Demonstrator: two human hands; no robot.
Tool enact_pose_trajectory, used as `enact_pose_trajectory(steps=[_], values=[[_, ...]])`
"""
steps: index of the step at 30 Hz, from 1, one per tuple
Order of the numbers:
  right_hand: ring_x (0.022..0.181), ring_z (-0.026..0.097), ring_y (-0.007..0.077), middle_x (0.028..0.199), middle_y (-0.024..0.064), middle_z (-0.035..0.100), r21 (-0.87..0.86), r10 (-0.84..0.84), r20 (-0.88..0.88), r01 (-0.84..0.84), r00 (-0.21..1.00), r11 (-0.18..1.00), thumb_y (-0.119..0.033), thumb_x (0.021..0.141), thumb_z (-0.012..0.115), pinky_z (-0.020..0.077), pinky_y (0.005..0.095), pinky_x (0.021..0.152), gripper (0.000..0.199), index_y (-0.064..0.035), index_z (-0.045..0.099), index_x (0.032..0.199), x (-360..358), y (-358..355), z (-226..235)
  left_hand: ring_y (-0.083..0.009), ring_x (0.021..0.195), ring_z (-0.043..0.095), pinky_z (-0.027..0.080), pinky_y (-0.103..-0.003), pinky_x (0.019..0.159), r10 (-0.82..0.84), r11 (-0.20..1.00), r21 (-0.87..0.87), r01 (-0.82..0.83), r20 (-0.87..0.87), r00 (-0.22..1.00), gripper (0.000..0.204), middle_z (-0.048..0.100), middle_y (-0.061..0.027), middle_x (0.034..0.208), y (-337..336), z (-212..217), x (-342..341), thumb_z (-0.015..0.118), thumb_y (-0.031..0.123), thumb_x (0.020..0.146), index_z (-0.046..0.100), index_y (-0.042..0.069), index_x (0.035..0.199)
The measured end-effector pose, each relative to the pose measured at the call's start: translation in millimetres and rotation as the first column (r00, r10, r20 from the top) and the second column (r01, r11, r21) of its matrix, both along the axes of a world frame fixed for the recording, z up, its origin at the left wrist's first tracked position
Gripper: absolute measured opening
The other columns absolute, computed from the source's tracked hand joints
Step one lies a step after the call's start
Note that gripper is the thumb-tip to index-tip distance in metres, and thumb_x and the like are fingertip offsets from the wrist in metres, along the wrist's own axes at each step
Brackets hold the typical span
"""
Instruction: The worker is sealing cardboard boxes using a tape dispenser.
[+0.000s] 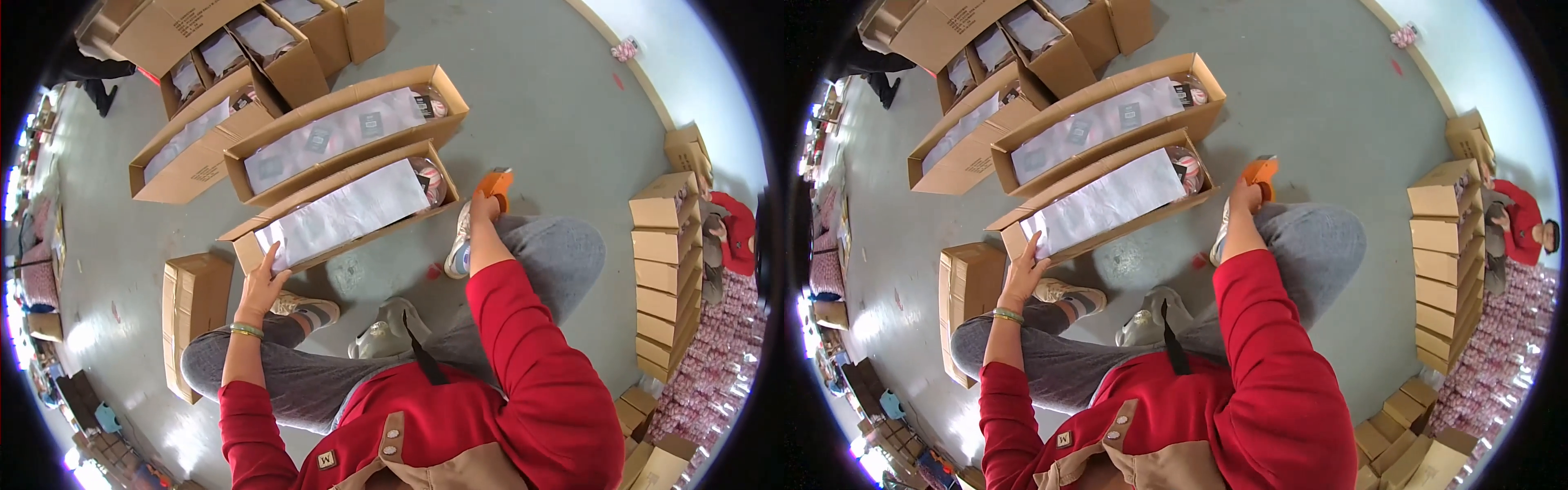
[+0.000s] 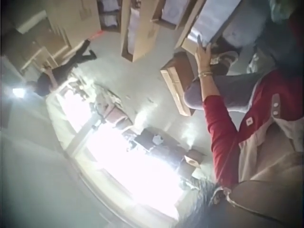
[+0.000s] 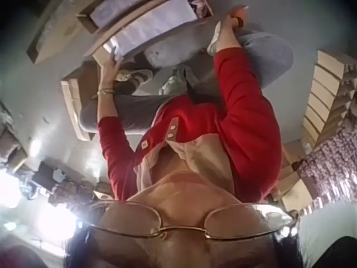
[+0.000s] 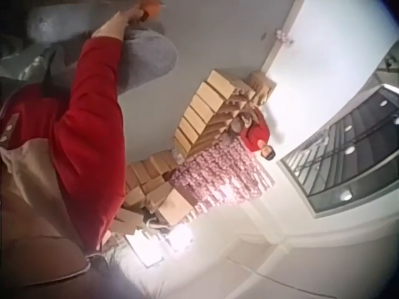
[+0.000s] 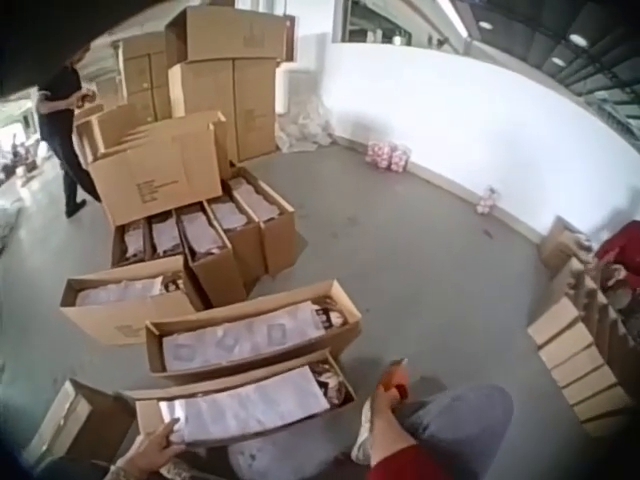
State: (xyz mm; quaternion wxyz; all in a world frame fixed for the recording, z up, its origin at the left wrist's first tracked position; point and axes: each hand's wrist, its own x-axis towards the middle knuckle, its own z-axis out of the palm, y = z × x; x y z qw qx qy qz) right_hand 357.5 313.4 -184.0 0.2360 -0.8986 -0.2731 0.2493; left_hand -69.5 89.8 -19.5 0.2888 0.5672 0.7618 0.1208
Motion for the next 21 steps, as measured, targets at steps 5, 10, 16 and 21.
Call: enact_pose_trajectory(steps=[5,10,16,21], values=[[0.102,0.061,0.0341,0.105,0.0190,0.066,-0.414,0.607,0.194,-0.497,0.770,0.763,-0.034,0.083,0.062,0.0425,0.0454,0.090,0.036,-0.0024,0.067,0.099,36.7,8.9,-36.4,-0.0384,0.080,0.063,0.049,-0.045,0.071,0.023,0.999,-0.028,-0.024,-0.044,0.999,0.059,0.064,-0.0199,0.082,6.7,-5.0,4.6,0.064,0.027,0.082,0.042,0.023,0.137],[0.099,0.062,0.0344,0.106,0.0177,0.065,-0.403,0.681,0.236,-0.569,0.693,0.717,-0.030,0.084,0.061,0.0423,0.0445,0.089,0.034,-0.0037,0.063,0.105,30.3,-1.0,-43.8,-0.0401,0.081,0.062,0.049,-0.047,0.070,0.048,0.997,-0.060,-0.054,-0.088,0.995,0.056,0.064,-0.0188,0.082,1.9,-9.4,-5.4,0.062,0.031,0.085,0.041,0.026,0.137],[0.095,0.062,0.0240,0.099,0.0176,0.065,0.225,0.433,-0.495,-0.370,0.754,0.901,-0.038,0.086,0.061,0.0474,0.0339,0.079,0.042,0.0026,0.062,0.098,12.2,43.5,40.7,-0.0417,0.082,0.061,0.048,-0.047,0.072,0.014,1.000,-0.023,-0.014,-0.020,1.000,0.057,0.063,-0.0207,0.081,11.3,-9.1,-4.7,0.063,0.033,0.084,0.041,0.024,0.137],[0.094,0.060,0.0171,0.102,0.0110,0.066,0.229,0.905,-0.220,-0.882,0.365,0.412,-0.043,0.084,0.064,0.0455,0.0296,0.083,0.056,-0.0005,0.058,0.120,-55.8,-12.2,152.7,-0.0401,0.085,0.063,0.049,-0.046,0.079,0.030,0.999,-0.017,-0.030,-0.019,0.999,0.060,0.066,-0.0205,0.088,6.2,-4.2,-6.9,0.065,0.036,0.083,0.042,0.023,0.136]])
